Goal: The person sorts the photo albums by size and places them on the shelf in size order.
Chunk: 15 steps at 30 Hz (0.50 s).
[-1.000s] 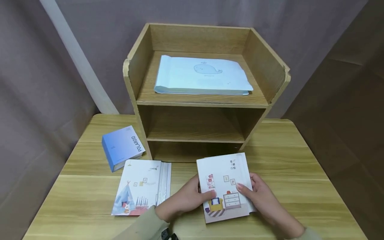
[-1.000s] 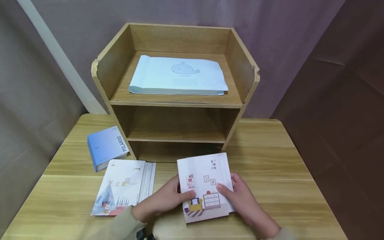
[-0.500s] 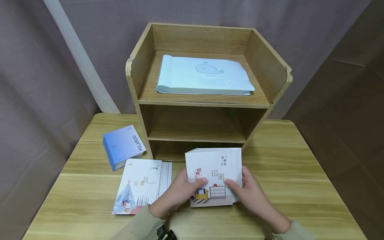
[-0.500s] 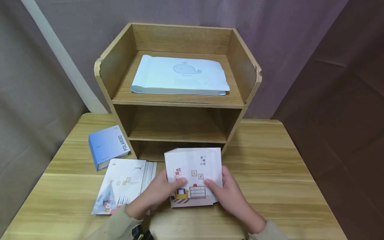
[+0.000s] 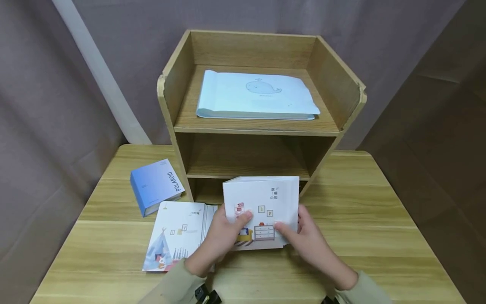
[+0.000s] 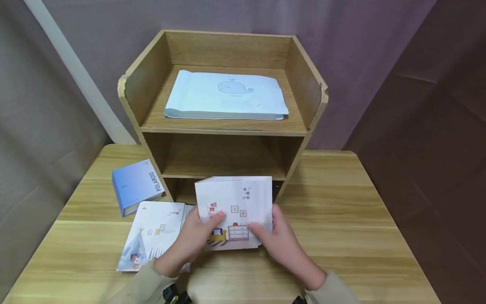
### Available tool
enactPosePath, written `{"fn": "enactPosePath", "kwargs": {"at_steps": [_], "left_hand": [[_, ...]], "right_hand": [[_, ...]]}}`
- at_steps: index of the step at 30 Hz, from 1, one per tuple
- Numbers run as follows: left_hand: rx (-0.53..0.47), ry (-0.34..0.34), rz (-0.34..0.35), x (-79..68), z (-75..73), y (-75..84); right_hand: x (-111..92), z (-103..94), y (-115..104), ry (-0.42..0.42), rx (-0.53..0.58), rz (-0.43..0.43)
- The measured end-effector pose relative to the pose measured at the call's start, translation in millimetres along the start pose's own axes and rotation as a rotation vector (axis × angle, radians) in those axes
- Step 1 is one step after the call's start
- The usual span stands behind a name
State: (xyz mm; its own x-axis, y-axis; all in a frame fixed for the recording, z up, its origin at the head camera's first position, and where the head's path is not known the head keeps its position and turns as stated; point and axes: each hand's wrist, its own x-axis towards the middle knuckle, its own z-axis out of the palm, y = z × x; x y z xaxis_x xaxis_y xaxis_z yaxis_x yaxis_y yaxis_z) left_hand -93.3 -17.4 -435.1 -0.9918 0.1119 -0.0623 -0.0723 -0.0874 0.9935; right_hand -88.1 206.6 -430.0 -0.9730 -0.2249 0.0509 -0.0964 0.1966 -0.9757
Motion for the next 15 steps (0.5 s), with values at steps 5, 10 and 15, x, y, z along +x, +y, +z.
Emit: {"fn": "enactPosePath", "kwargs": {"at_steps": [5,10,15], "left_hand": [[0.022,0.044,0.035,1.0,-7.4,8.4],[0.038,0.005,0.066,3.2,-17.3,20.8],[0.085,-0.058,0.092,4.0,-26.5,33.3]], "right_hand": [[-0.9,4.0,3.2,-0.002,-0.052,0.034],[-1.0,7.2,3.7,-0.018,-0.038,0.017],[0.0,10.4,-2.7,-0.028,0.021,-0.006]]}}
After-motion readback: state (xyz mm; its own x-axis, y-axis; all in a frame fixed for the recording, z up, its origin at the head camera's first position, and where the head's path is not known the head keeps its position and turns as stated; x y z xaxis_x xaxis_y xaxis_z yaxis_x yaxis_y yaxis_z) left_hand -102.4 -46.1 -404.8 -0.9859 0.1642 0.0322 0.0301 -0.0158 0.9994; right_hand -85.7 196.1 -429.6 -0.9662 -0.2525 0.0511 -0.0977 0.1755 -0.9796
